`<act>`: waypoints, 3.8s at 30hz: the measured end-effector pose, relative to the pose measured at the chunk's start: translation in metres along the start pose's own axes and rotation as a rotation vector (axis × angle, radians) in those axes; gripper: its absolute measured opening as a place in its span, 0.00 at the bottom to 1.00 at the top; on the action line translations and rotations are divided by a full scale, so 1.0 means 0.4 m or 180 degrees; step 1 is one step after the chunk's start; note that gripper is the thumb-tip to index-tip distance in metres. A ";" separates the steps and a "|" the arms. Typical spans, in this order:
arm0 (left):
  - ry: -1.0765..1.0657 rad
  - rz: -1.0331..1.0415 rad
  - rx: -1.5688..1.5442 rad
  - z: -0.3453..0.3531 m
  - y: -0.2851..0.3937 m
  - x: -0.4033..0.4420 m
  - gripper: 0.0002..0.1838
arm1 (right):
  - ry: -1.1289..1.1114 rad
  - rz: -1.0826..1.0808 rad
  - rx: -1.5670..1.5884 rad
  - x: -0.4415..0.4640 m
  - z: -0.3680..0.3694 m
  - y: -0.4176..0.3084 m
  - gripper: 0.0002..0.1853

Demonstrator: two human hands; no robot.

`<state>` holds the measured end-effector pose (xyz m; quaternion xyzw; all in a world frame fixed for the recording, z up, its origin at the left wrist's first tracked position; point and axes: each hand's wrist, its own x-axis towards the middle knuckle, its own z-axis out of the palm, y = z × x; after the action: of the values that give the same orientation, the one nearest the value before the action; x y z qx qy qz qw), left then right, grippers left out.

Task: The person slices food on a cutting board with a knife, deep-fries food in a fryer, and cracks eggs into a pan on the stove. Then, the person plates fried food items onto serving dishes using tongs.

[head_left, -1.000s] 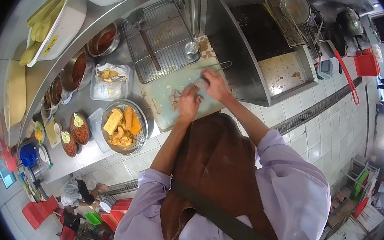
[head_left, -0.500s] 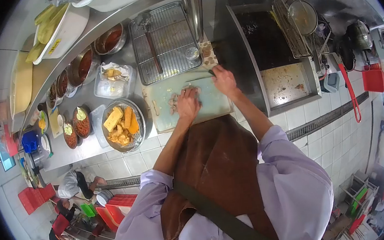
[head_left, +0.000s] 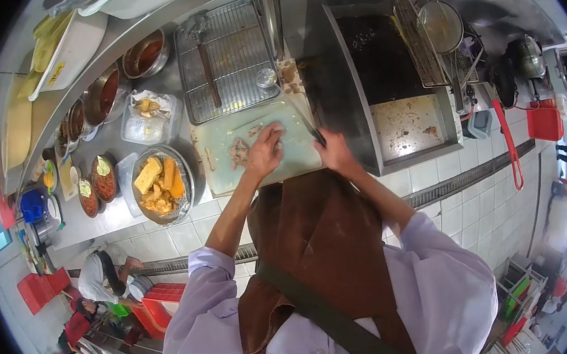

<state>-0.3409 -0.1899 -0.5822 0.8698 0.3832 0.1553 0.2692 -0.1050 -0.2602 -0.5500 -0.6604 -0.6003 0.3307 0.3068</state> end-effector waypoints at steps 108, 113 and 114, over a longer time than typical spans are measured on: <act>0.1592 -0.0874 -0.1266 0.098 0.025 -0.006 0.16 | -0.0638 0.1260 -0.1139 -0.294 0.225 -0.106 0.13; 0.1543 -0.1039 -0.1295 0.092 0.034 0.000 0.15 | -0.0711 0.1414 -0.1050 -0.373 0.197 -0.093 0.17; 0.1568 -0.1021 -0.1292 0.093 0.034 0.003 0.15 | -0.0694 0.1234 -0.0750 -0.390 0.198 -0.049 0.19</act>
<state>-0.3143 -0.2095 -0.6039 0.6639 0.5296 0.3891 0.3570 -0.1897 -0.4131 -0.5706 -0.7548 -0.5263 0.3805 0.0920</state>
